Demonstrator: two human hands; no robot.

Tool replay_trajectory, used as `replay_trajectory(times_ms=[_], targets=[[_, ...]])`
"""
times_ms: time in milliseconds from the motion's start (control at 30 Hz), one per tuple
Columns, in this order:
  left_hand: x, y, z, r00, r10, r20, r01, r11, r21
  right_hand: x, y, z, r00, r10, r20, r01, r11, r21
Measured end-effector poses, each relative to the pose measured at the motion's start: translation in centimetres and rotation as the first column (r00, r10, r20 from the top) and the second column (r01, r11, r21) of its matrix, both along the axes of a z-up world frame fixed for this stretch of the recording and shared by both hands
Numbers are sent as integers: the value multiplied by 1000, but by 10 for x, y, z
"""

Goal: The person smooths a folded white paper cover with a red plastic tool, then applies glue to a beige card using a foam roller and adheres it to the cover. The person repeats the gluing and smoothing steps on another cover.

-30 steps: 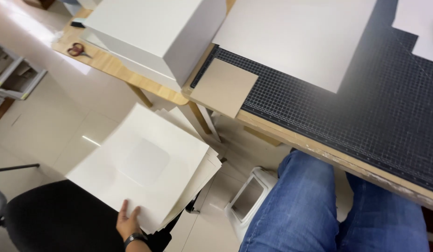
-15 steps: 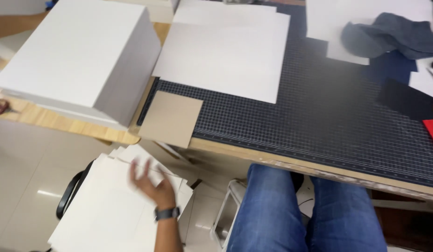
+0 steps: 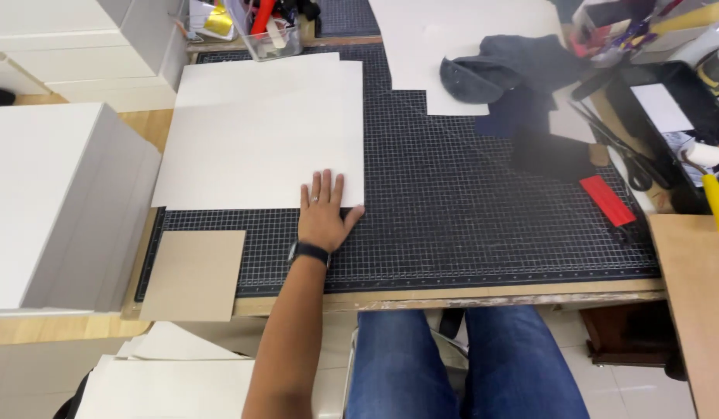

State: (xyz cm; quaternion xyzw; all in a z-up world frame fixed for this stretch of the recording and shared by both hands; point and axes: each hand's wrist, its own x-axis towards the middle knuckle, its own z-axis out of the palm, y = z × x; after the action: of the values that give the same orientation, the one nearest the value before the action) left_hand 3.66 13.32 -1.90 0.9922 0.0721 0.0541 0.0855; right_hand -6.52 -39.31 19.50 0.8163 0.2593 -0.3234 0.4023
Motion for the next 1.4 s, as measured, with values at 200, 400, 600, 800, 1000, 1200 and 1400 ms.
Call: replay_trajectory(times_ms=[200, 400, 600, 800, 1000, 1200, 1400], targets=[[-30, -59, 27, 989, -115, -89, 113, 993, -30, 15, 79, -43, 859, -456, -234, 512, 780, 360], [-18, -9, 27, 993, -32, 110, 41, 996, -80, 70, 213, -100, 610, 62, -790, 480, -822, 307], [-20, 42, 20, 998, 54, -30, -54, 998, -18, 130, 316, -145, 317, 80, -945, 633, -759, 148], [-20, 40, 30, 991, 77, -112, -80, 997, -24, 166, 396, -167, 254, -150, -956, 476, -841, 258], [-20, 39, 35, 985, 92, -143, -99, 994, -44, 179, 427, -161, 201, -209, -957, 532, -797, 286], [-21, 39, 33, 986, 103, -132, -111, 992, -58, 179, 418, -153, 301, -376, -876, 437, -762, 477], [-22, 40, 30, 991, 97, -92, -102, 993, -54, 176, 423, -129, 332, -284, -900, 465, -781, 418]])
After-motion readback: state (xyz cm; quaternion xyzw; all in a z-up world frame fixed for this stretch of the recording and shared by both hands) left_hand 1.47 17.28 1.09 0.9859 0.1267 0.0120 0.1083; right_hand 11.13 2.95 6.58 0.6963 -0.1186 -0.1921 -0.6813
